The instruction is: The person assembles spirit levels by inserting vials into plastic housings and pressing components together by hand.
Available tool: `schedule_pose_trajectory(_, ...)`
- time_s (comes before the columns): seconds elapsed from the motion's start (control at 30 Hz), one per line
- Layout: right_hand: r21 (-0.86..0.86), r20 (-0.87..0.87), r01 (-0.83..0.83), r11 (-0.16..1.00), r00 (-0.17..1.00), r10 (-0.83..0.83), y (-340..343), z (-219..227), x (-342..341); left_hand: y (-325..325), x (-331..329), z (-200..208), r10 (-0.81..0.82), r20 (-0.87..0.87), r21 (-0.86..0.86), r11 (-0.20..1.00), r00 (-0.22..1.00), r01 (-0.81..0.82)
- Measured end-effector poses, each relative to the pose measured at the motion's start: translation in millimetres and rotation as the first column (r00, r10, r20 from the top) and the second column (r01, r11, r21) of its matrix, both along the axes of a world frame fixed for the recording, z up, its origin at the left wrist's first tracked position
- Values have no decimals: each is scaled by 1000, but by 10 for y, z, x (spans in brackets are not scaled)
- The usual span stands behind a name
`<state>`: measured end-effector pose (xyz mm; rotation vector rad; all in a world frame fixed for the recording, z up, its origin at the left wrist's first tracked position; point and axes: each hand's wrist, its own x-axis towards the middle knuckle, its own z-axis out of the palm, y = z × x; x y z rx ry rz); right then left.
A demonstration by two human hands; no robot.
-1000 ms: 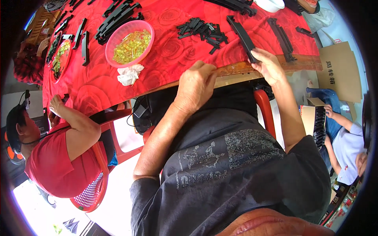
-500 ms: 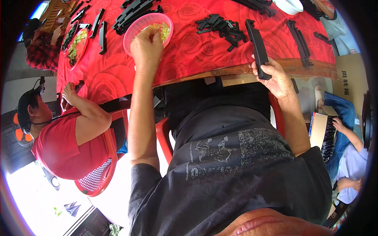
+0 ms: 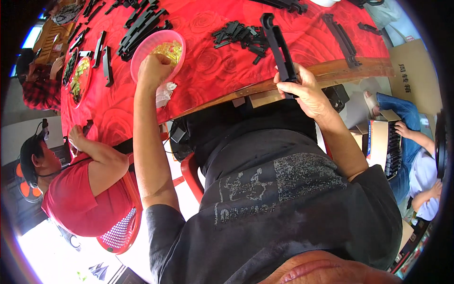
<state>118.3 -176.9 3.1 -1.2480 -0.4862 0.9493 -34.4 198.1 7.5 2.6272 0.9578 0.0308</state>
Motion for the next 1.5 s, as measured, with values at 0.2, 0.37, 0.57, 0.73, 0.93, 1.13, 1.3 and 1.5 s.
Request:
schedule_pose_trajectory(0.2,-60,104,48,997,994,-42,-20,-14,3,-9,-49,-48,30,92,-101,995,995,-21)
schedule_pose_trajectory(0.37,-73,119,77,994,991,-68,6,-7,-53,-164,-124,76,19,166,85,996,986,-33)
schedule_pose_trajectory(0.57,9,-32,57,998,998,-57,19,4,-69,-853,29,390,1,561,-165,980,828,110)
schedule_pose_trajectory(0.73,-14,-71,9,1000,997,-10,46,49,-126,-1484,173,378,-164,588,-243,898,792,367)
schedule_pose_trajectory(0.93,-53,-80,-3,999,997,-1,19,17,-61,-1680,309,277,-307,637,-70,891,707,450)
schedule_pose_trajectory(1.13,-42,-181,-5,999,984,-2,4,43,-80,-1773,341,264,-323,658,-17,897,680,442)
schedule_pose_trajectory(1.3,20,-249,-88,996,964,90,-11,105,-78,-1874,364,274,-237,686,-129,891,688,436)
schedule_pose_trajectory(1.5,-87,-219,-25,996,976,5,22,127,-148,-1934,339,294,-327,638,19,912,697,410)
